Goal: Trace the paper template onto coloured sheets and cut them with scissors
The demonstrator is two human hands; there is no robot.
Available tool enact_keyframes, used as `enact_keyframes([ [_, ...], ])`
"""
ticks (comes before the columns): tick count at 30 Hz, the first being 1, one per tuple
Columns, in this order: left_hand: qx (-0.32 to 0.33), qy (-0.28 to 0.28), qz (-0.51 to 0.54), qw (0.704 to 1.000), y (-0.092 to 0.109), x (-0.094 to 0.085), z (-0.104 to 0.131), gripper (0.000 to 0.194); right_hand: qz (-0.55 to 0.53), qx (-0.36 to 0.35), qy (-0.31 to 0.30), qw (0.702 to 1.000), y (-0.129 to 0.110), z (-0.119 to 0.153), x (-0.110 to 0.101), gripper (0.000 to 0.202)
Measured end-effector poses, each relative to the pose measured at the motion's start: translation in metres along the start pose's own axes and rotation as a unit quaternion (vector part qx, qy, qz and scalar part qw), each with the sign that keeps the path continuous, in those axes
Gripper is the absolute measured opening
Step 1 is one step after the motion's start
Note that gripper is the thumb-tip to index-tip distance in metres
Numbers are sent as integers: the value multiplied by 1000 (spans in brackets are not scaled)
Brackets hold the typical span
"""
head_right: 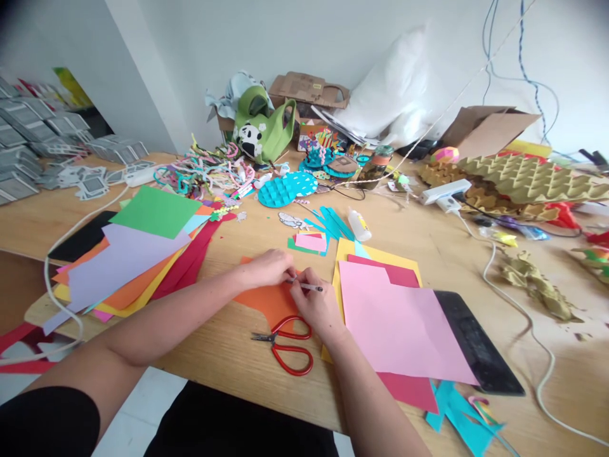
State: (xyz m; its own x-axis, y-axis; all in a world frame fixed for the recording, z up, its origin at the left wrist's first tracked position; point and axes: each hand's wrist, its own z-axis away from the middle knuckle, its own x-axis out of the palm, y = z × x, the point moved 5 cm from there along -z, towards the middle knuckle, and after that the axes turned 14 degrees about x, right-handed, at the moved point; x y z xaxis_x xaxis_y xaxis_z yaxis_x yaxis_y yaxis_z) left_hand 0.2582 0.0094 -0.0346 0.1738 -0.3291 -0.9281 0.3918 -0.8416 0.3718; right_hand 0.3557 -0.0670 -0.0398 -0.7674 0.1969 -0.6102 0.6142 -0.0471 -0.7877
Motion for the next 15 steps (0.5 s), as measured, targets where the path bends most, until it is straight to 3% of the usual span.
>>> enact_keyframes([
  [15, -7, -10, -10, 1000, -1, 3, 2, 18, -37, 20, 3, 999, 2, 0, -3, 16],
])
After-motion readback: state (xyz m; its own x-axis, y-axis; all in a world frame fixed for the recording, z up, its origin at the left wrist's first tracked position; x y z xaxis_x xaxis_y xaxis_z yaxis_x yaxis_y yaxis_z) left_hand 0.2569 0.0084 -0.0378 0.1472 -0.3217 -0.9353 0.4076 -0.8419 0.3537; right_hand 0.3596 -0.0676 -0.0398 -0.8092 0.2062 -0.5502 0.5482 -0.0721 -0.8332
